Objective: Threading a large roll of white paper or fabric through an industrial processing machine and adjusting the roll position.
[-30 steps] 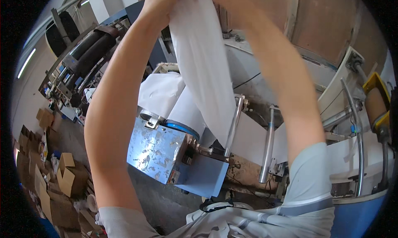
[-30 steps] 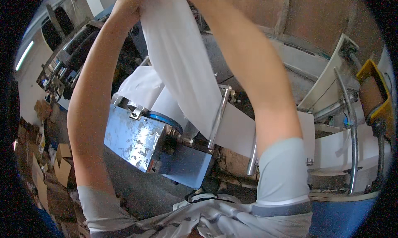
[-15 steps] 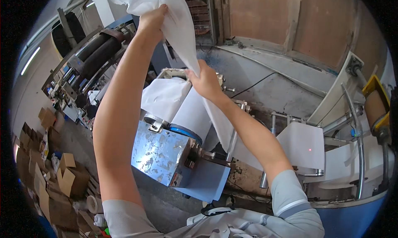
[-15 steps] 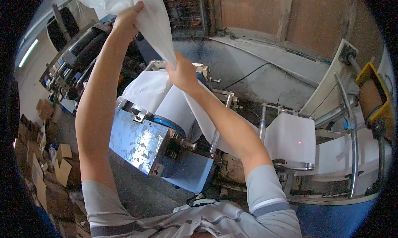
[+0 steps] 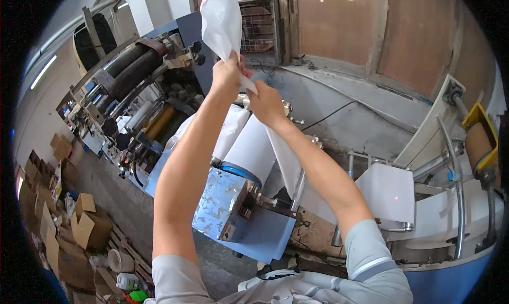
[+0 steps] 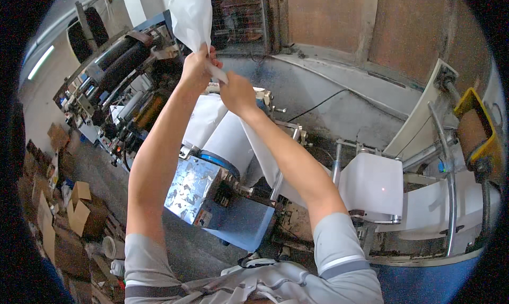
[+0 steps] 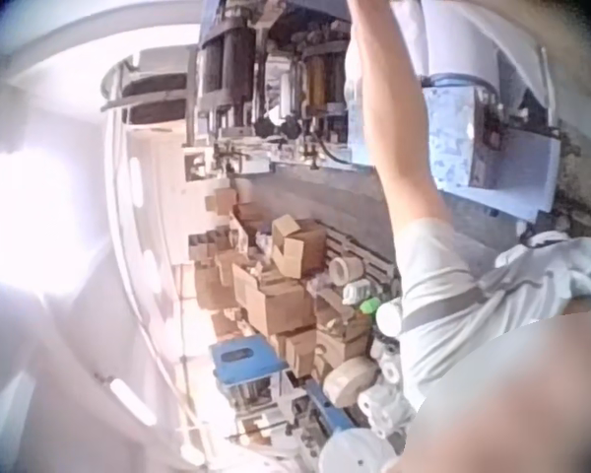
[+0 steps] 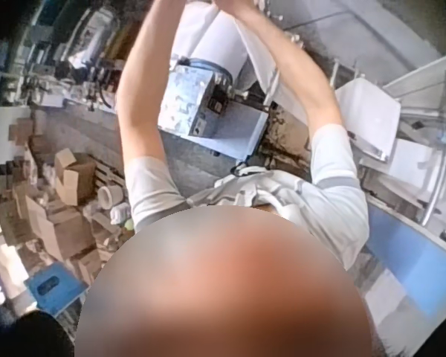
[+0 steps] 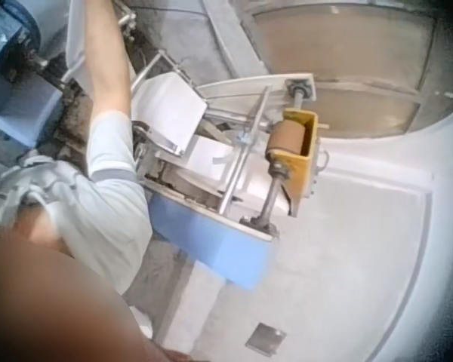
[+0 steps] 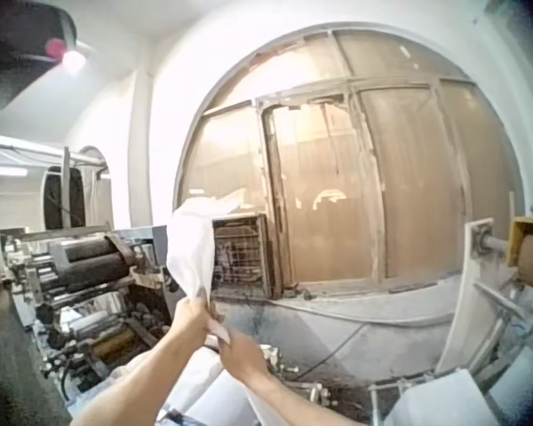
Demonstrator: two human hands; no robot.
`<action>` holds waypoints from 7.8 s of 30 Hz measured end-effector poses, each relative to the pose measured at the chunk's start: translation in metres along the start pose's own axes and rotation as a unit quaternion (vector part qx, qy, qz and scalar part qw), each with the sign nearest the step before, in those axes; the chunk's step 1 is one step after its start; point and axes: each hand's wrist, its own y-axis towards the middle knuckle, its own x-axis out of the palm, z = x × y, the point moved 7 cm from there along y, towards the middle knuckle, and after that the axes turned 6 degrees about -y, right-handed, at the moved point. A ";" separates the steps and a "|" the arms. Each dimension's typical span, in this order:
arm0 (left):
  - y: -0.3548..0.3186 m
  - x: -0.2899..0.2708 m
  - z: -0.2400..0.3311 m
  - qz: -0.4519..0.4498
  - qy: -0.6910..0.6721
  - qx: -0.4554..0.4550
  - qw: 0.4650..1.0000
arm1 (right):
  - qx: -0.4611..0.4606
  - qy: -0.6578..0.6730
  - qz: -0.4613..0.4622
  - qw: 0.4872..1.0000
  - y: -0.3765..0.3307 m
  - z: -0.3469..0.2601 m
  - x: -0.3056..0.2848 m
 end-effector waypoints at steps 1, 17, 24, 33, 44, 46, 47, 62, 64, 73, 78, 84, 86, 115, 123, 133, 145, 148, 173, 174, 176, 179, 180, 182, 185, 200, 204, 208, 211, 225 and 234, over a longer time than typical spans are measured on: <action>0.003 0.004 -0.004 0.011 -0.029 -0.003 1.000 | -0.006 -0.010 0.031 0.999 0.001 -0.001 -0.003; -0.006 0.005 -0.040 0.109 0.126 -0.022 0.986 | -0.041 -0.085 -0.018 0.995 0.023 0.024 0.016; -0.017 -0.015 -0.036 0.152 0.160 0.098 0.970 | -0.056 -0.164 -0.035 0.984 0.031 0.018 0.029; -0.107 -0.044 0.016 0.070 0.389 0.181 0.900 | 0.111 0.082 -0.099 0.985 0.013 0.057 0.053; -0.160 -0.102 0.121 0.032 0.729 0.215 0.649 | 0.051 -0.039 -0.033 0.997 0.058 0.075 0.005; -0.171 -0.105 0.139 0.018 0.727 0.138 0.672 | 0.038 -0.029 -0.022 0.999 0.056 0.077 -0.010; -0.171 -0.117 0.145 0.014 0.678 0.191 0.710 | 0.010 0.000 -0.022 1.000 0.056 0.079 -0.011; -0.153 -0.004 -0.010 -0.171 0.481 -0.126 0.851 | 0.059 0.016 -0.017 0.998 0.046 0.064 -0.010; -0.120 0.005 -0.073 -0.156 0.580 -0.046 0.798 | 0.052 0.066 -0.029 0.996 0.046 0.077 -0.003; -0.082 0.002 -0.111 -0.110 0.387 -0.030 0.915 | 0.039 0.341 -0.259 0.903 0.013 0.082 -0.028; -0.092 0.004 -0.101 -0.128 0.435 -0.031 0.891 | 0.047 0.207 -0.329 0.920 -0.017 0.133 -0.031; -0.089 -0.009 -0.103 -0.129 0.456 -0.068 0.878 | 0.032 0.259 -0.233 0.937 -0.012 0.128 -0.037; -0.087 -0.005 -0.099 -0.108 0.431 -0.020 0.896 | 0.009 0.268 -0.255 0.929 -0.011 0.104 -0.028; -0.078 -0.004 -0.069 -0.079 0.441 0.058 0.892 | 0.004 0.202 -0.202 0.958 0.020 0.111 -0.054; -0.076 -0.008 -0.063 -0.051 0.371 0.045 0.926 | 0.010 0.241 -0.150 0.959 0.025 0.087 -0.065; -0.093 -0.023 -0.046 -0.076 0.351 -0.089 0.929 | -0.012 0.245 -0.083 0.966 0.029 0.086 -0.068; -0.106 -0.038 -0.015 -0.042 0.393 -0.074 0.916 | 0.007 0.266 -0.015 0.964 0.033 0.097 -0.056; -0.110 -0.034 -0.015 -0.033 0.416 -0.039 0.908 | 0.014 0.272 -0.004 0.962 0.033 0.098 -0.054; -0.116 -0.055 -0.007 -0.065 0.470 -0.073 0.877 | 0.044 0.307 -0.037 0.950 0.034 0.116 -0.038; -0.117 -0.055 -0.006 -0.064 0.470 -0.072 0.877 | 0.044 0.307 -0.038 0.950 0.034 0.117 -0.037; -0.120 -0.050 -0.007 -0.099 0.464 -0.086 0.876 | 0.042 0.326 -0.047 0.943 0.035 0.117 -0.036; -0.118 -0.047 -0.003 -0.079 0.435 -0.071 0.894 | 0.053 0.300 -0.060 0.951 0.037 0.121 -0.037; -0.118 -0.047 0.000 -0.078 0.435 -0.071 0.894 | 0.053 0.301 -0.060 0.950 0.038 0.119 -0.037; -0.114 -0.048 0.006 -0.062 0.452 -0.065 0.887 | 0.065 0.304 -0.064 0.948 0.040 0.117 -0.037; -0.110 -0.046 0.009 -0.073 0.463 -0.041 0.882 | 0.026 0.304 -0.031 0.952 0.044 0.114 -0.044; -0.077 0.008 -0.038 -0.082 0.301 -0.034 0.950 | 0.013 0.298 -0.118 0.947 0.011 0.078 -0.014; -0.061 0.015 -0.056 -0.074 0.276 -0.060 0.957 | 0.042 0.351 -0.117 0.928 0.002 0.074 -0.015; -0.058 0.009 -0.056 -0.059 0.276 -0.049 0.958 | 0.022 0.318 -0.114 0.941 -0.014 0.076 -0.023; -0.058 0.009 -0.062 -0.046 0.244 -0.110 0.962 | 0.072 0.359 -0.112 0.924 -0.031 0.102 -0.021; -0.073 -0.012 -0.030 -0.078 0.274 -0.102 0.953 | 0.134 0.393 -0.184 0.891 -0.043 0.106 -0.012; -0.087 -0.036 -0.013 -0.054 0.338 -0.074 0.937 | 0.060 0.392 -0.135 0.908 -0.007 0.106 -0.037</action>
